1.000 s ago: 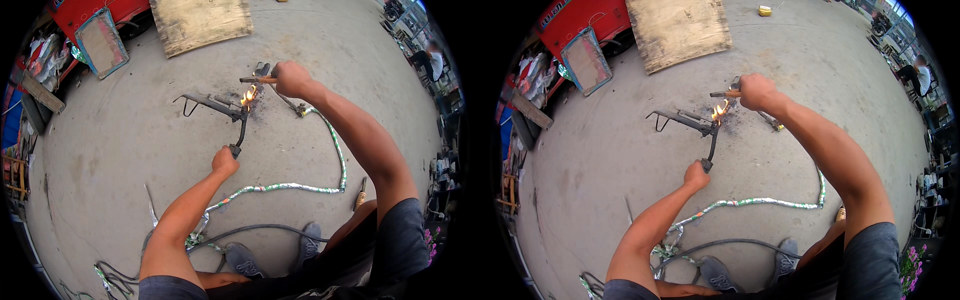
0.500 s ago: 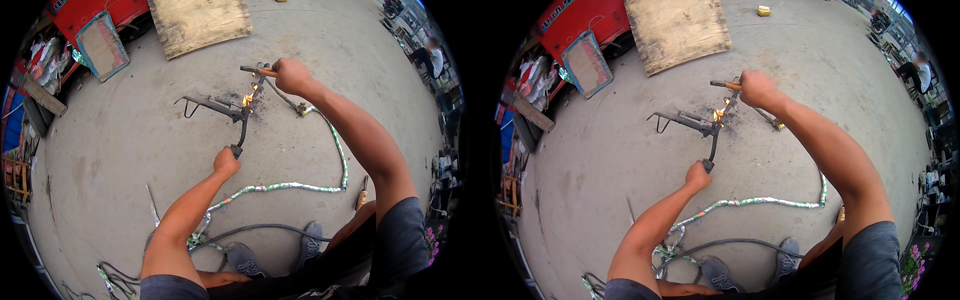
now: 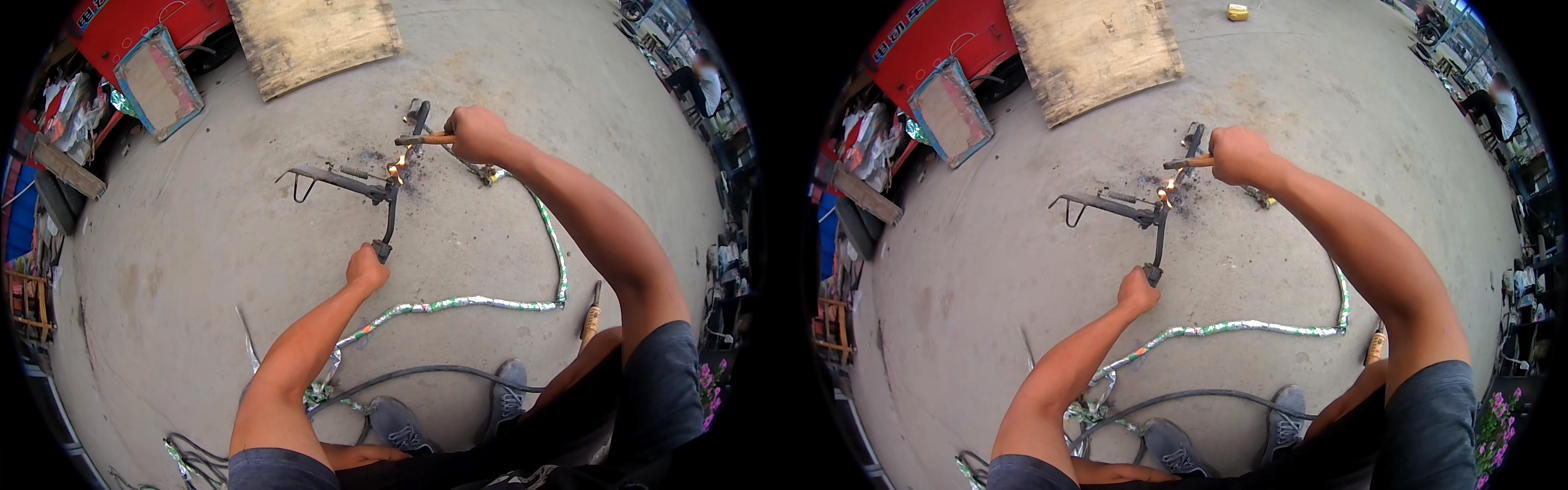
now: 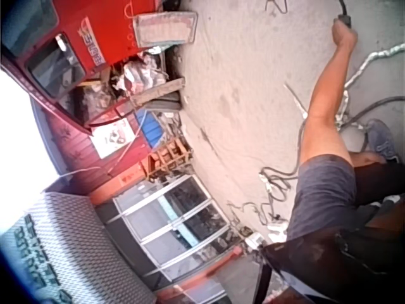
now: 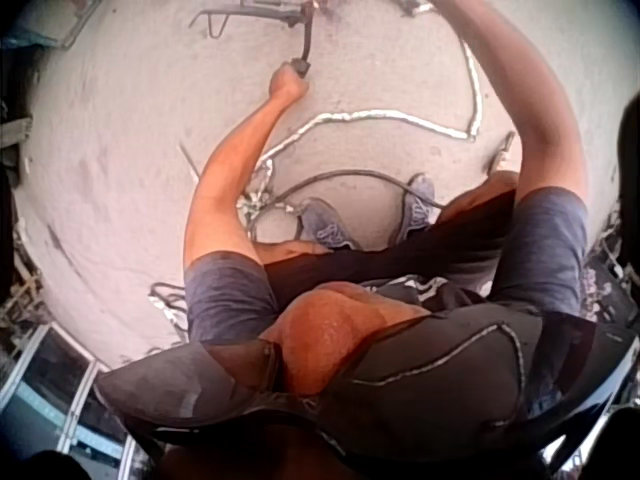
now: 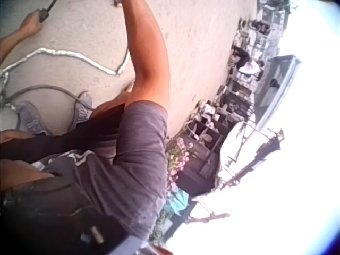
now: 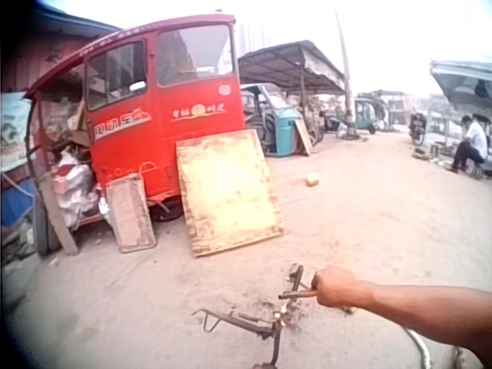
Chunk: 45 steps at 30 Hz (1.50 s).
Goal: The person welds a metal frame component using a handheld welding torch, creating bright sparks. They pause to reposition the frame and use a hammer to tap the weld area before continuing to weld another section.
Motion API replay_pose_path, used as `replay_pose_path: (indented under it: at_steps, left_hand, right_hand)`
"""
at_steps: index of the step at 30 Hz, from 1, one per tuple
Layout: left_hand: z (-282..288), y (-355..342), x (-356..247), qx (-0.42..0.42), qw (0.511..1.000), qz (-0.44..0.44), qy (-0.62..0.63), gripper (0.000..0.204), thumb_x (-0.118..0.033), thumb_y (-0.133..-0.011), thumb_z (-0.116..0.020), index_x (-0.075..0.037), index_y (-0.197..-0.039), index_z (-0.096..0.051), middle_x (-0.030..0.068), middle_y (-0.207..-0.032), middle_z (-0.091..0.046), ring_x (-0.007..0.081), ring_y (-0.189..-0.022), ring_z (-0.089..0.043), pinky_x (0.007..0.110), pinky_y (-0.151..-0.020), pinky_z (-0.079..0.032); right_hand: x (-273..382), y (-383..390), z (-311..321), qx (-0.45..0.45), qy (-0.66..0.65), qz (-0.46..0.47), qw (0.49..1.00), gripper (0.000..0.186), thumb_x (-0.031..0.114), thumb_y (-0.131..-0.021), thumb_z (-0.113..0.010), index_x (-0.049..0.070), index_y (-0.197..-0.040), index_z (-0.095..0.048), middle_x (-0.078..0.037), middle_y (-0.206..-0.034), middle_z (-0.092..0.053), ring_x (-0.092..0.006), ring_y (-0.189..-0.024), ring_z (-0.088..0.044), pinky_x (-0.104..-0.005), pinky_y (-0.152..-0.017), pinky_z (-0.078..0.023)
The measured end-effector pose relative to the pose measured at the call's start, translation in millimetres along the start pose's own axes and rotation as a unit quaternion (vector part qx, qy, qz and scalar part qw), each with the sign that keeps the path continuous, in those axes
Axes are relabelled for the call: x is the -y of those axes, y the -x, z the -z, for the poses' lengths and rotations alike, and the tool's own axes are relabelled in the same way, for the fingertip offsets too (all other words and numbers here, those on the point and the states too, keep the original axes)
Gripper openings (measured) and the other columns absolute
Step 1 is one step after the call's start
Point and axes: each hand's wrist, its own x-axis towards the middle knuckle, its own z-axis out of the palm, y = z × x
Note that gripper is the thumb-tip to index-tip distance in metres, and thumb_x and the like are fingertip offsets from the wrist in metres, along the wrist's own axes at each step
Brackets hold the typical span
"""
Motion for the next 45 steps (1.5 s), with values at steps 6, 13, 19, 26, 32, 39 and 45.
replay_pose_path:
  at_steps: [6, 13, 19, 26, 32, 39, 45]
  left_hand:
    - [-2.9, -2.0, 1.2, -0.008, 1.000, -0.003, 0.002, 0.036, -0.005, -0.080, -0.067, 0.001, -0.115, -0.059, 0.0260, -0.111, -0.070, 0.0429, -0.108, -0.068, 0.050, -0.090, -0.055]
    - [-0.8, 1.5, 0.7, -0.006, 1.000, -0.005, 0.009, 0.037, -0.005, -0.080, -0.067, 0.002, -0.115, -0.058, 0.0270, -0.110, -0.070, 0.0437, -0.107, -0.068, 0.051, -0.090, -0.055]
    - [-1.8, 0.8, 3.1, -0.007, 1.000, -0.002, 0.014, 0.037, -0.005, -0.080, -0.067, 0.002, -0.115, -0.058, 0.0266, -0.110, -0.070, 0.0435, -0.107, -0.068, 0.051, -0.091, -0.055]
    - [-2.4, 2.2, -0.1, 0.004, 1.000, 0.004, 0.017, 0.038, -0.005, -0.080, -0.068, 0.001, -0.116, -0.058, 0.0262, -0.112, -0.069, 0.0428, -0.109, -0.067, 0.050, -0.092, -0.055]
    - [-1.8, 2.5, 3.7, -0.001, 1.000, 0.001, 0.016, 0.037, -0.005, -0.080, -0.067, 0.001, -0.115, -0.057, 0.0264, -0.111, -0.069, 0.0434, -0.109, -0.067, 0.051, -0.092, -0.055]
    - [-4.8, -0.6, 1.5, 0.003, 1.000, -0.007, 0.018, 0.036, -0.005, -0.080, -0.067, 0.002, -0.114, -0.057, 0.0267, -0.111, -0.069, 0.0436, -0.108, -0.067, 0.051, -0.091, -0.055]
    - [-5.7, -0.7, 3.7, 0.017, 1.000, -0.006, 0.011, 0.038, -0.006, -0.079, -0.069, 0.003, -0.114, -0.057, 0.0264, -0.111, -0.069, 0.0428, -0.108, -0.068, 0.051, -0.091, -0.055]
  right_hand:
    - [34.7, -31.8, 9.2, 0.041, 0.039, 0.030, 0.998, 0.041, 0.041, -0.086, -0.079, 0.005, -0.104, -0.074, -0.019, -0.105, -0.074, -0.0388, -0.105, -0.069, -0.0481, -0.086, -0.057]
    - [38.8, -50.8, -0.2, 0.074, 0.094, 0.046, 0.992, 0.040, 0.037, -0.086, -0.079, 0.005, -0.109, -0.072, -0.017, -0.109, -0.074, -0.0385, -0.106, -0.069, -0.0473, -0.086, -0.057]
    - [38.6, -57.5, 6.6, 0.090, 0.086, 0.036, 0.992, 0.034, 0.021, -0.082, -0.079, 0.004, -0.110, -0.072, -0.018, -0.110, -0.074, -0.0381, -0.107, -0.069, -0.0460, -0.085, -0.057]
    - [40.0, -54.9, 8.7, 0.108, 0.107, 0.058, 0.987, 0.034, 0.022, -0.083, -0.077, 0.004, -0.111, -0.071, -0.019, -0.113, -0.073, -0.0382, -0.108, -0.069, -0.0466, -0.086, -0.057]
    - [46.7, -43.1, 8.8, 0.117, 0.101, 0.054, 0.986, 0.030, 0.020, -0.084, -0.073, 0.004, -0.110, -0.072, -0.019, -0.110, -0.073, -0.0381, -0.106, -0.069, -0.0473, -0.085, -0.057]
    - [-10.5, -33.1, 2.8, 0.034, -0.042, 0.012, 0.998, 0.032, 0.017, -0.081, -0.071, 0.000, -0.107, -0.074, -0.023, -0.104, -0.073, -0.0392, -0.098, -0.070, -0.0456, -0.084, -0.056]
    - [-47.6, 51.8, -5.2, 0.104, -0.201, -0.089, 0.970, 0.041, 0.021, -0.084, -0.073, -0.005, -0.116, -0.072, -0.020, -0.098, -0.073, -0.0311, -0.094, -0.070, -0.0413, -0.086, -0.054]
